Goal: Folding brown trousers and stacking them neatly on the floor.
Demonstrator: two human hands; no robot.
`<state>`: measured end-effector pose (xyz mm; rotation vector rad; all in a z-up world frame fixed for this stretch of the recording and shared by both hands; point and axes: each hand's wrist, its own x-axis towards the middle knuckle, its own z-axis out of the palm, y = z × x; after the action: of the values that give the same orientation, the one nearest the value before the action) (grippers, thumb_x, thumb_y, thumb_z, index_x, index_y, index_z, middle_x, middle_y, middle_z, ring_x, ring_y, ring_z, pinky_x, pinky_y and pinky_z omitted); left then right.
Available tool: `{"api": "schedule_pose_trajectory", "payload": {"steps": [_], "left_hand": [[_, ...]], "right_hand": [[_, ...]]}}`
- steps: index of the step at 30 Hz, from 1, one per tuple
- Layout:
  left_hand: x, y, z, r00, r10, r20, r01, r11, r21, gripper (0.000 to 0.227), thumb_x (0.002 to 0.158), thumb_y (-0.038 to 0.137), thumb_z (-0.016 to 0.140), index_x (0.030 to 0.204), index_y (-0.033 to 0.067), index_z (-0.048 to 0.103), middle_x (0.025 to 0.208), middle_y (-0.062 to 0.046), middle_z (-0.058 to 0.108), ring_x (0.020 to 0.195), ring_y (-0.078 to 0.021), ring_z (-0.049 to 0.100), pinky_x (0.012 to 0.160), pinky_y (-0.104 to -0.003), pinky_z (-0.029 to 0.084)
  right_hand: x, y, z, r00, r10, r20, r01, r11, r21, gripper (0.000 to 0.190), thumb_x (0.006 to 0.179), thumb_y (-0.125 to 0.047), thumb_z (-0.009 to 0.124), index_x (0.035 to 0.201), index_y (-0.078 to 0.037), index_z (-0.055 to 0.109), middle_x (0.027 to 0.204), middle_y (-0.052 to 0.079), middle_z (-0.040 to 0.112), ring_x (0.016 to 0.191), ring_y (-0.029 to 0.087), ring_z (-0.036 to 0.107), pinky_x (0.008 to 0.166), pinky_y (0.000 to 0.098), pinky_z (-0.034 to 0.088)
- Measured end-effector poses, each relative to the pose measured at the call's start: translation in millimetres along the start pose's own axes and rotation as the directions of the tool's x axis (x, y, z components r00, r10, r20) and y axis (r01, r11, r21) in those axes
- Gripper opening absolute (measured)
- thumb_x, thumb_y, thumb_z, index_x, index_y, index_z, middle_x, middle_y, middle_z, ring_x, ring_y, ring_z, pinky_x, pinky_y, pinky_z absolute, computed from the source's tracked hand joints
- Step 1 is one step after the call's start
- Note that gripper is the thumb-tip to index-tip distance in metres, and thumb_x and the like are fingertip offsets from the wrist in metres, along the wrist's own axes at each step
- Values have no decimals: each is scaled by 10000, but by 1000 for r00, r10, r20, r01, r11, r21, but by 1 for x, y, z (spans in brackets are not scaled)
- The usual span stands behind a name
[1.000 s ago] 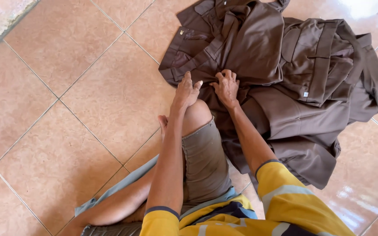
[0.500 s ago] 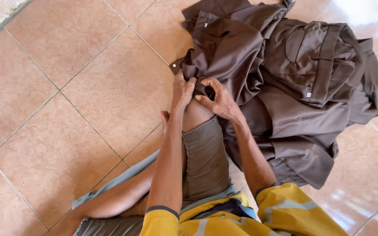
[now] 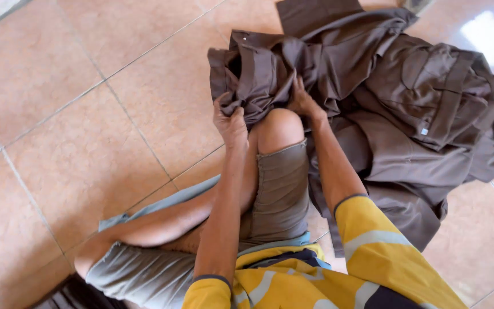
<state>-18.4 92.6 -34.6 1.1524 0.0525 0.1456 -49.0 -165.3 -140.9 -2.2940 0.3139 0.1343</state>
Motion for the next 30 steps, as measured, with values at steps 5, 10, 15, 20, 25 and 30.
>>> {"api": "schedule_pose_trajectory", "payload": {"steps": [5,10,15,20,25,30], "left_hand": [[-18,40,-40,808,-511,-294,469,859,-206,431,732,-73,536,1146,-2,630,973,-183,670,871,-287,669,761,-424,611],[-12,74,-46,647,-713,-271,547,681,-487,486,696,-149,432,1122,0,611,1007,-236,661,841,-382,634,694,-567,591],[71,54,-51,922,-356,-154,264,867,-423,596,529,-96,585,1089,38,739,1005,-62,743,896,-221,691,792,-326,563],[123,204,-83,999,2,54,29,809,-587,568,554,-98,620,1107,-39,734,1133,-136,754,1043,-326,704,921,-427,587],[117,319,-184,997,52,65,-7,831,-556,410,613,-80,641,979,64,755,987,-34,776,938,-246,701,904,-312,550],[76,331,-272,988,35,-151,-13,990,143,269,655,20,621,914,26,694,1016,-83,699,1043,-158,684,1050,-306,566]], "right_hand": [[16,-11,54,947,303,-104,-315,941,-122,458,1025,-162,312,1481,-137,329,1364,200,459,1136,521,607,902,642,470],[14,-19,22,990,138,-35,-142,975,-173,347,913,-133,547,1217,-8,658,1144,327,684,1141,535,612,874,585,470],[-6,-180,-57,906,-297,-303,391,862,324,361,797,-17,506,1109,-31,688,1057,-12,661,1010,121,533,880,314,489],[-28,-317,-37,757,-333,-563,636,571,518,262,849,105,519,824,-149,578,804,-98,560,792,37,415,690,241,389],[-85,-388,64,833,-302,-464,527,691,495,291,813,-85,563,1100,-132,570,1117,-32,607,1063,78,491,912,275,390],[-119,-443,119,563,-821,-96,662,379,646,334,764,31,744,1077,-48,656,1014,92,662,1011,219,648,931,375,535]]}}
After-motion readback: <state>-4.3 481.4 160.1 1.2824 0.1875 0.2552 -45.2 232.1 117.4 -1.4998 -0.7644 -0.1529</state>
